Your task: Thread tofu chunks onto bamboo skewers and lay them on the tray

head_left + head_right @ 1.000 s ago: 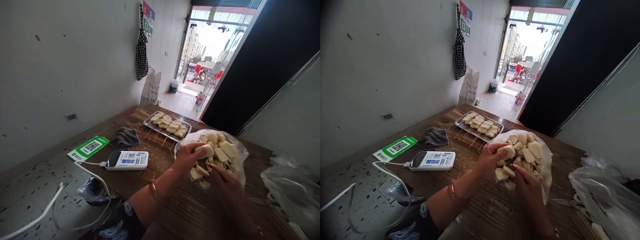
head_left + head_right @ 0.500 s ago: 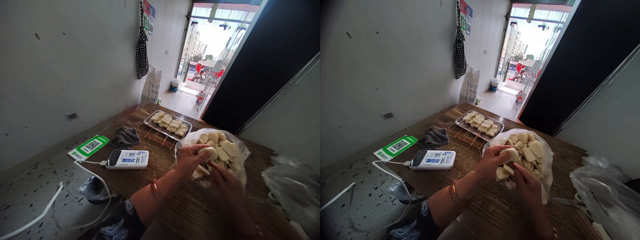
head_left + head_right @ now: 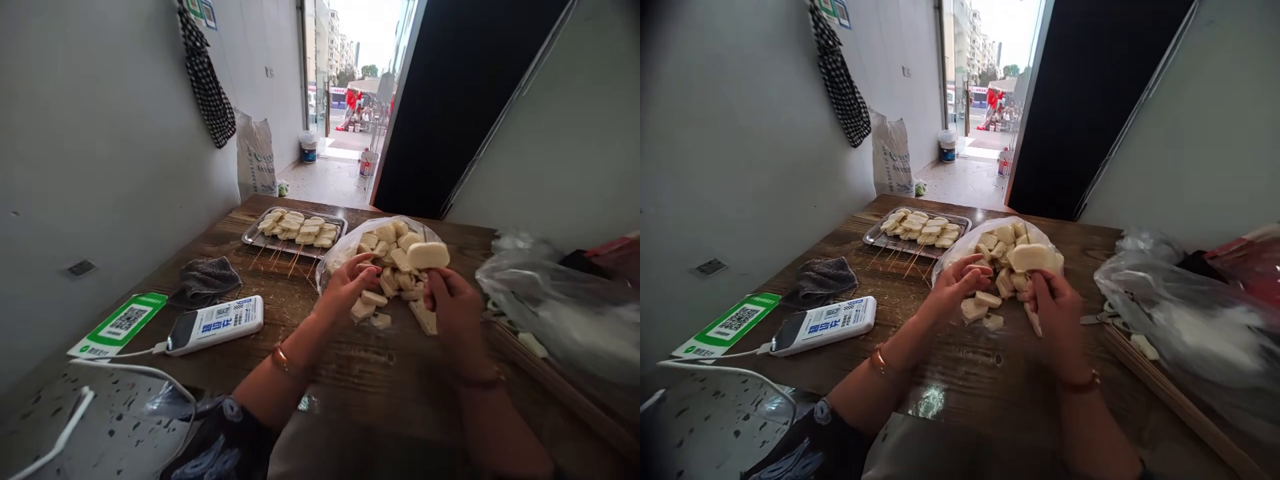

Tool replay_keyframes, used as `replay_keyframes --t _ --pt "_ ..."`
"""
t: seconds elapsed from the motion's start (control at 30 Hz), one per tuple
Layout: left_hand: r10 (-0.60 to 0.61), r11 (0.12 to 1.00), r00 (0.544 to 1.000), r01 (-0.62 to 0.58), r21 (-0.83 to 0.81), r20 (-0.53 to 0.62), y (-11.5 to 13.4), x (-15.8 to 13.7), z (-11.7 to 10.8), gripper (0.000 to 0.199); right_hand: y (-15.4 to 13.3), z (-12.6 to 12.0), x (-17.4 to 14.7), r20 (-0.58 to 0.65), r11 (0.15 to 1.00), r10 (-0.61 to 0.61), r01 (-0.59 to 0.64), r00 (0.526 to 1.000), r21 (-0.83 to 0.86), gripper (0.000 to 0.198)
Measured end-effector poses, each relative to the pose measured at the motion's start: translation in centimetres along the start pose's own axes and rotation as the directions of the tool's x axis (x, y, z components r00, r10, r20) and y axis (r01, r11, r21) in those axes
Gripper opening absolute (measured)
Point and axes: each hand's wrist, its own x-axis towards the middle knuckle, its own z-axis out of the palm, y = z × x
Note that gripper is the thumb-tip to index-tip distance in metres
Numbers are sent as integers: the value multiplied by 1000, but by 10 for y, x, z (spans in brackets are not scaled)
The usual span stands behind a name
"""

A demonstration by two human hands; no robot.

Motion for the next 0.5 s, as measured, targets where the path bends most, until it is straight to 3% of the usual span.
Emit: replay_keyframes --t 0.1,0.2,0.37,0.5 --pt "60 962 998 -60 265 5 -9 3 4 35 -2 -11 12 -112 979 40 -17 993 201 20" --pt "153 836 983 -185 516 104 -20 3 10 21 0 -14 19 -135 964 44 -6 990 266 23" --pt "181 461 902 -431 776 393 -29 2 15 23 7 -9 22 -29 964 28 -19 999 265 29" --pt "44 172 783 -617 768 620 -28 2 29 28 7 -10 23 -14 959 2 2 1000 285 30"
